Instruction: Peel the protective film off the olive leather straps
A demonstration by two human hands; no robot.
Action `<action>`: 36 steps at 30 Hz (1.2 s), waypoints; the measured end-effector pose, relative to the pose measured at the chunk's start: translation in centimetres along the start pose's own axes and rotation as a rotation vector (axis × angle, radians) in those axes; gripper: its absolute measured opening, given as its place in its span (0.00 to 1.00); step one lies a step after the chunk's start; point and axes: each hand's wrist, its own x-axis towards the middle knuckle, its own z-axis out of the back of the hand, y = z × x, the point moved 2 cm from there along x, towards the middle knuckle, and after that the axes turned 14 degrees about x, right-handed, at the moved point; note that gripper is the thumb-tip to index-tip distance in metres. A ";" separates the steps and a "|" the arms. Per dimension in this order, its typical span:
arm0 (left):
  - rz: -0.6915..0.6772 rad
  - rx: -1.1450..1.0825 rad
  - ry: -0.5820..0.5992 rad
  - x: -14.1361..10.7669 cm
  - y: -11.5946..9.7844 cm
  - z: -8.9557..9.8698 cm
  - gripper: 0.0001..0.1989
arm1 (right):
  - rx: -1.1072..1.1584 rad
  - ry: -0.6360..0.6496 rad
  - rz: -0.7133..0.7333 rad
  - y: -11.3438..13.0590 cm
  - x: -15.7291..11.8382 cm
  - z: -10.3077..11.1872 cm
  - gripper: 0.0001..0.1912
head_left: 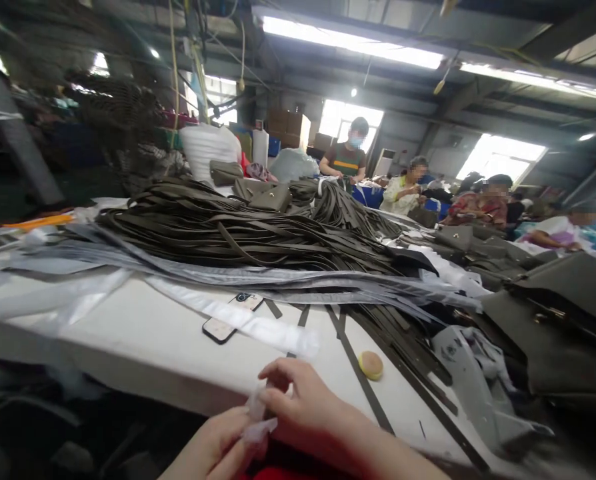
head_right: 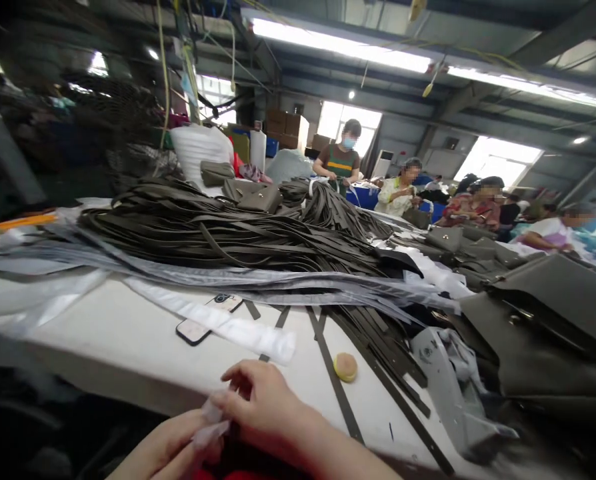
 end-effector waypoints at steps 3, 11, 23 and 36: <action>0.037 0.001 -0.074 -0.1 2.1 -0.2 0.24 | -0.295 -0.002 0.039 -0.3 2.0 3.6 0.11; 0.155 0.011 -0.256 4.1 7.2 3.3 0.18 | -0.738 -0.009 0.172 -2.1 13.1 10.4 0.08; 0.265 -0.004 -0.335 5.2 9.3 2.6 0.12 | -1.131 -0.256 0.281 -3.3 28.5 9.6 0.23; 0.286 -0.153 -0.358 5.0 9.5 2.3 0.13 | -1.314 -0.113 0.092 -0.5 26.8 13.3 0.10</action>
